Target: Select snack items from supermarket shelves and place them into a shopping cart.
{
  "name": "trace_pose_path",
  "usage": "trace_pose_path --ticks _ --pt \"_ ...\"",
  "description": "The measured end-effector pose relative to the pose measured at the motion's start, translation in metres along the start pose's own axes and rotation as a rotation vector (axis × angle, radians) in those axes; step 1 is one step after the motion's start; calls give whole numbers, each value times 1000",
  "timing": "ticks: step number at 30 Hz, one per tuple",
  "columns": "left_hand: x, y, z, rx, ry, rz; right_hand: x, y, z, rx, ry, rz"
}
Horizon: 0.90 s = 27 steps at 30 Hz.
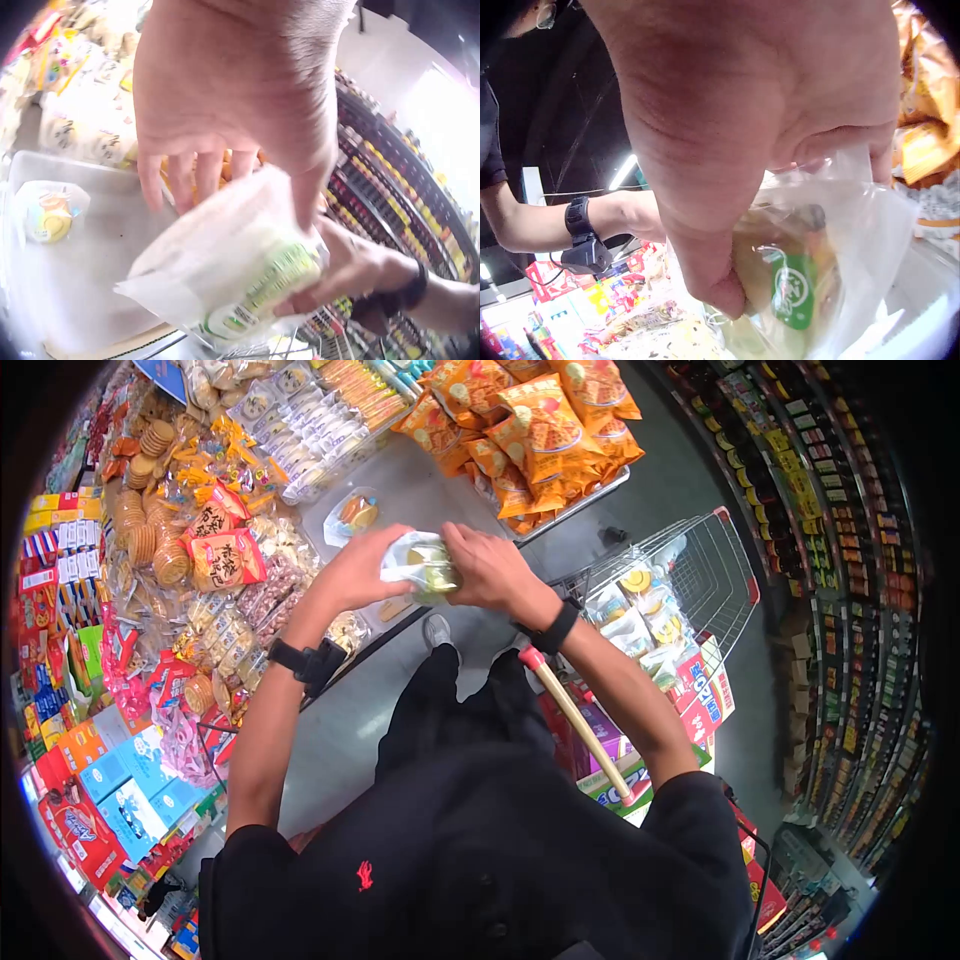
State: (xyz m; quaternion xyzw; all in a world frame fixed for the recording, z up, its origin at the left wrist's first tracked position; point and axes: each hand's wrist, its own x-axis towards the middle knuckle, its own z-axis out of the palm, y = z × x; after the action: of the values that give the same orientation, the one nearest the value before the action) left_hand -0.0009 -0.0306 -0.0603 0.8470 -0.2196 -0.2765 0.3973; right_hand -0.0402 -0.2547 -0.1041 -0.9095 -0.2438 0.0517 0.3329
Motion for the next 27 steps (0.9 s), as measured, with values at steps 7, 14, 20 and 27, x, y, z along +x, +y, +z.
trace_pose_path --ticks 7,14,20,27 --pt "55 -154 -23 -96 160 -409 -9 8 -2 -44 39 135" --pt "60 -193 21 639 537 -826 101 55 80 -413 -82 -20" --pt "68 -232 9 761 528 -671 185 82 172 -420 -214 -76" --pt "78 -209 0 392 222 -753 211 105 193 -84 -278 -257"
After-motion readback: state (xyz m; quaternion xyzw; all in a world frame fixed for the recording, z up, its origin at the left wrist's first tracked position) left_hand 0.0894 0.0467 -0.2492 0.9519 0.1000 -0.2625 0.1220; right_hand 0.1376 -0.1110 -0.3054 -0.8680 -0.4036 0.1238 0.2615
